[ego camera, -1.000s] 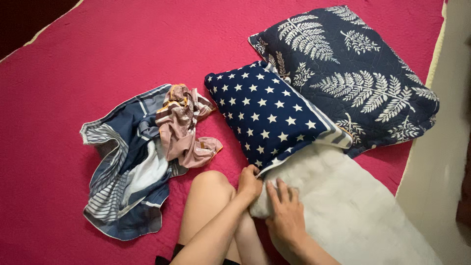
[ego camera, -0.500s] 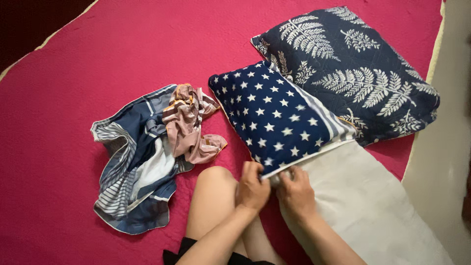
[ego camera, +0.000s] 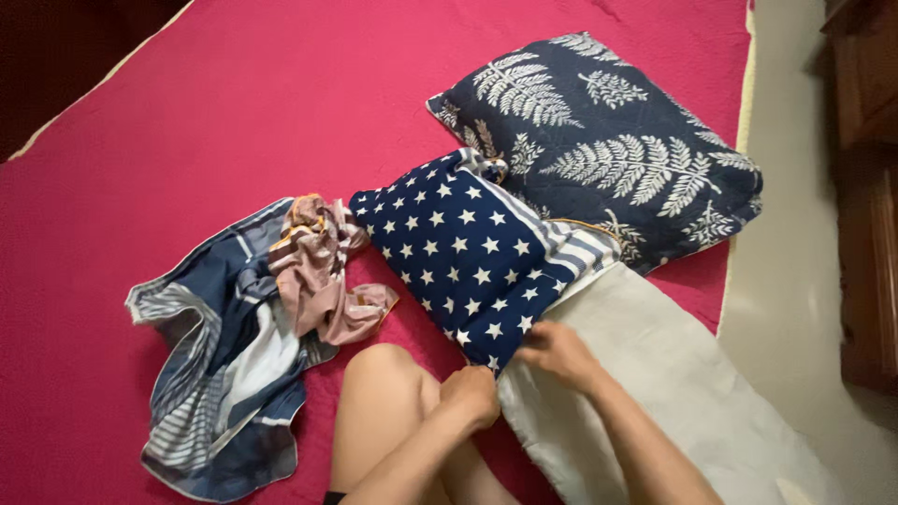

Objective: The person puts pillowcases onto pillows while sitting on the floor by a bed.

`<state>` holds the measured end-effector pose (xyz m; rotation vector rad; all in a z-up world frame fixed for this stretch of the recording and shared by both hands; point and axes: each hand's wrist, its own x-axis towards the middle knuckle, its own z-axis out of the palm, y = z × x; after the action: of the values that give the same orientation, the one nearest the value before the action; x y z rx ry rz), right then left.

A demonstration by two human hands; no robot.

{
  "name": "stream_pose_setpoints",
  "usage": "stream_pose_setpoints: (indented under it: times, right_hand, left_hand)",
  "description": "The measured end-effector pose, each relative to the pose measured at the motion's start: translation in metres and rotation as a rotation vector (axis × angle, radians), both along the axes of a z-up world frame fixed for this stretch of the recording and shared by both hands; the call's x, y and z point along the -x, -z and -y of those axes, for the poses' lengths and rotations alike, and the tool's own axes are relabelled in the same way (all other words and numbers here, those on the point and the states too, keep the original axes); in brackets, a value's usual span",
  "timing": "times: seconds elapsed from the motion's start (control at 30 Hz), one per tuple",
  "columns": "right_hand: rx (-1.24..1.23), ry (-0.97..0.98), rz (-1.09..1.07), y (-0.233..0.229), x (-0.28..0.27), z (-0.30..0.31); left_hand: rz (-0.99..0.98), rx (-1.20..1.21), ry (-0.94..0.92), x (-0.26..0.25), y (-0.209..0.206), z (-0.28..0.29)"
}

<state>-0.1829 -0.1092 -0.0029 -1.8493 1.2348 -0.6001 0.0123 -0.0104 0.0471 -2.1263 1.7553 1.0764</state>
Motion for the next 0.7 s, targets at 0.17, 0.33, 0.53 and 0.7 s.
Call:
stream_pose_setpoints:
  times: [0.17, 0.33, 0.53, 0.7]
  right_hand:
    - [0.331, 0.45, -0.31, 0.018, 0.081, 0.059]
    - [0.372, 0.595, -0.786, -0.017, 0.116, 0.085]
    - [-0.17, 0.403, -0.819, -0.067, 0.098, 0.068]
    - [0.361, 0.346, -0.567, -0.042, 0.076, 0.031]
  left_hand:
    - [-0.001, 0.244, 0.135, 0.024, -0.067, 0.034]
    - [-0.311, 0.526, 0.098, 0.076, -0.083, 0.077]
    - [-0.405, 0.727, 0.1, 0.115, -0.054, 0.131]
    - [-0.242, 1.076, 0.135, 0.127, -0.022, 0.184]
